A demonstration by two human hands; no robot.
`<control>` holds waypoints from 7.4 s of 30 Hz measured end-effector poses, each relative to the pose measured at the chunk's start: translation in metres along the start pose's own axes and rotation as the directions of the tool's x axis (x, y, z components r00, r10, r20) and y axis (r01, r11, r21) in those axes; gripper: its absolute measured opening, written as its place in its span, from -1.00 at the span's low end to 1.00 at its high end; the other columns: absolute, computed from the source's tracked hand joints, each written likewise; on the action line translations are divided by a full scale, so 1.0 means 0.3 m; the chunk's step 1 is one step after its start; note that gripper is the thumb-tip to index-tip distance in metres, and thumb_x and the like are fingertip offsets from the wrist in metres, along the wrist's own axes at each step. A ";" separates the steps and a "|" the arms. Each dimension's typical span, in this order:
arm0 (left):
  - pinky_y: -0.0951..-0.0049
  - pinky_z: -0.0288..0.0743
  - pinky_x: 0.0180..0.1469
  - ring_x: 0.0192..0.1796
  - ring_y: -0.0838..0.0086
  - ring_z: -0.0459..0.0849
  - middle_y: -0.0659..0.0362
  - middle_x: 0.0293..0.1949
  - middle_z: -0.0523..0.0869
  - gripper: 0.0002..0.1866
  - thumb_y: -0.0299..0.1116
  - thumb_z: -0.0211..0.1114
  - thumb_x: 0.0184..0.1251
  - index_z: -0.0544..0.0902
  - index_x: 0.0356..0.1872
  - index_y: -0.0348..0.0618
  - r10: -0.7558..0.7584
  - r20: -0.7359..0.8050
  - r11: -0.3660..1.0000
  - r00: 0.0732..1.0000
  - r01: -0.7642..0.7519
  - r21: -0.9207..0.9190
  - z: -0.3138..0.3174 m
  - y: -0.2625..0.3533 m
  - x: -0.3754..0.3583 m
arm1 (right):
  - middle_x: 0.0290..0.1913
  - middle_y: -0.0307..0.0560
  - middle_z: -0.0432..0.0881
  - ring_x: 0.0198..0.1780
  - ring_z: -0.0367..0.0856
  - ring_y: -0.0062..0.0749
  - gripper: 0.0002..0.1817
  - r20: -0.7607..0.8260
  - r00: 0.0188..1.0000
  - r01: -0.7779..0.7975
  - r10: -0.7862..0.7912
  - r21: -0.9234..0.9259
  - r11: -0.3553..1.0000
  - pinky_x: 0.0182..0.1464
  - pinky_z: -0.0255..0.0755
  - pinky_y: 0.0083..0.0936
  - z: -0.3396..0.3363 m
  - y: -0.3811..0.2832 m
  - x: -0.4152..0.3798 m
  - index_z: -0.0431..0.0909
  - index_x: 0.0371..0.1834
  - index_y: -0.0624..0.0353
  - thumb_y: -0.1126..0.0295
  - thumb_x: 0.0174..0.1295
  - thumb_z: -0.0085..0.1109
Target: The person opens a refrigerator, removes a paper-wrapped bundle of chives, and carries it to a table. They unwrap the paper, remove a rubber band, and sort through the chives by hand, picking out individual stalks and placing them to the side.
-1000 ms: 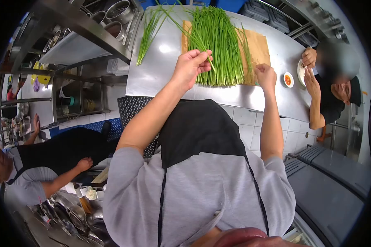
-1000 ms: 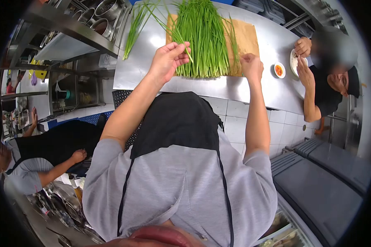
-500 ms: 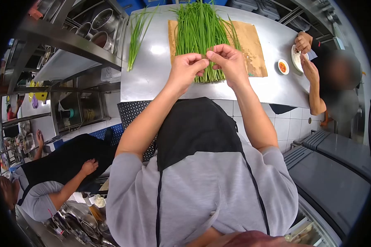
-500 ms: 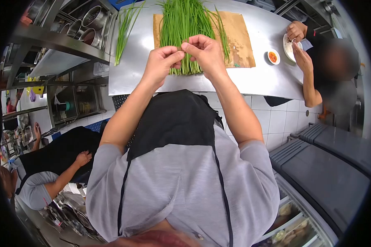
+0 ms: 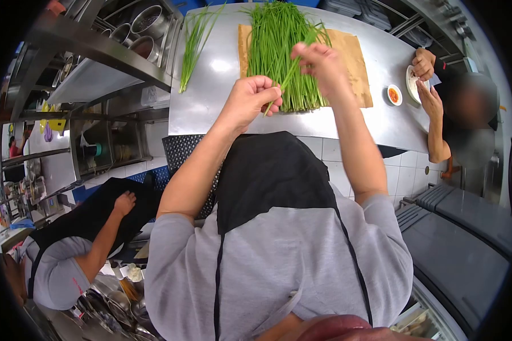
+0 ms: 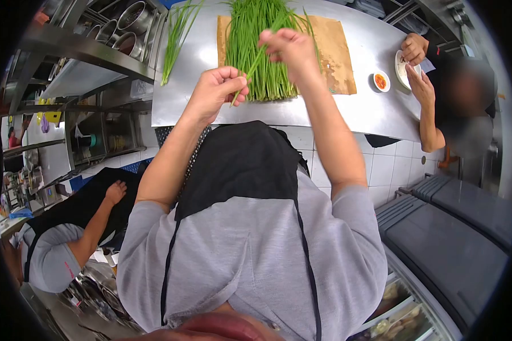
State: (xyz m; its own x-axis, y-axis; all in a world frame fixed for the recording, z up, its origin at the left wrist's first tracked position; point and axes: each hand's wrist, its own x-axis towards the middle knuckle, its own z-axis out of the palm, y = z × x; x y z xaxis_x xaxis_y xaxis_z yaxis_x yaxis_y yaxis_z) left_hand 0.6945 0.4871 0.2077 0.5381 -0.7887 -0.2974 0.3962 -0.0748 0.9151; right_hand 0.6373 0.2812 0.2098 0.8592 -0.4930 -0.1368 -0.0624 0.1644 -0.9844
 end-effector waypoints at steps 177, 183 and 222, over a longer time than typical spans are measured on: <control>0.60 0.45 -0.35 -0.42 0.66 0.58 0.25 -0.39 0.74 -0.76 -0.19 0.33 0.37 0.70 -0.31 -0.17 0.468 -0.216 0.835 0.857 -0.348 0.427 -0.269 0.233 0.125 | -0.60 -0.34 0.51 -0.57 0.40 -0.73 -0.73 0.261 0.937 -0.193 0.230 -0.159 0.968 -0.51 0.30 -0.71 0.060 0.115 -0.261 0.65 -0.38 0.22 0.27 0.39 0.15; 0.34 0.53 -0.30 -0.43 0.37 0.72 0.11 -0.56 0.72 -0.67 -0.10 0.36 0.25 0.69 -0.47 -0.21 0.647 -0.166 0.374 0.745 -0.119 0.920 -0.430 0.449 0.177 | -0.61 -0.33 0.51 -0.58 0.38 -0.73 -0.73 0.213 0.950 -0.204 0.230 -0.136 0.969 -0.54 0.27 -0.71 0.018 0.144 -0.276 0.65 -0.39 0.22 0.26 0.37 0.19; 0.19 0.57 -0.27 -0.45 0.13 0.70 0.01 -0.49 0.72 -0.72 -0.29 0.28 0.29 0.71 -0.05 -0.17 0.453 -0.138 0.593 0.881 -0.182 0.784 -0.189 -0.237 0.105 | -0.52 0.15 0.66 -0.38 0.68 0.09 -0.63 0.048 0.977 0.105 -0.209 -0.956 0.273 -0.29 0.52 -0.10 0.041 0.230 -0.076 0.65 -0.53 0.21 0.08 0.12 0.34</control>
State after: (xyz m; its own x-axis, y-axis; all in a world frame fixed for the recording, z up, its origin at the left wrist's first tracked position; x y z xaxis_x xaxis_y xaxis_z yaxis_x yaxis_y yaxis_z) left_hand 0.7254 0.5022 0.1178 0.7559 -0.6446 0.1147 -0.4464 -0.3792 0.8105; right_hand 0.6196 0.3145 0.1463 0.8766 -0.4751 0.0770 -0.4123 -0.8237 -0.3892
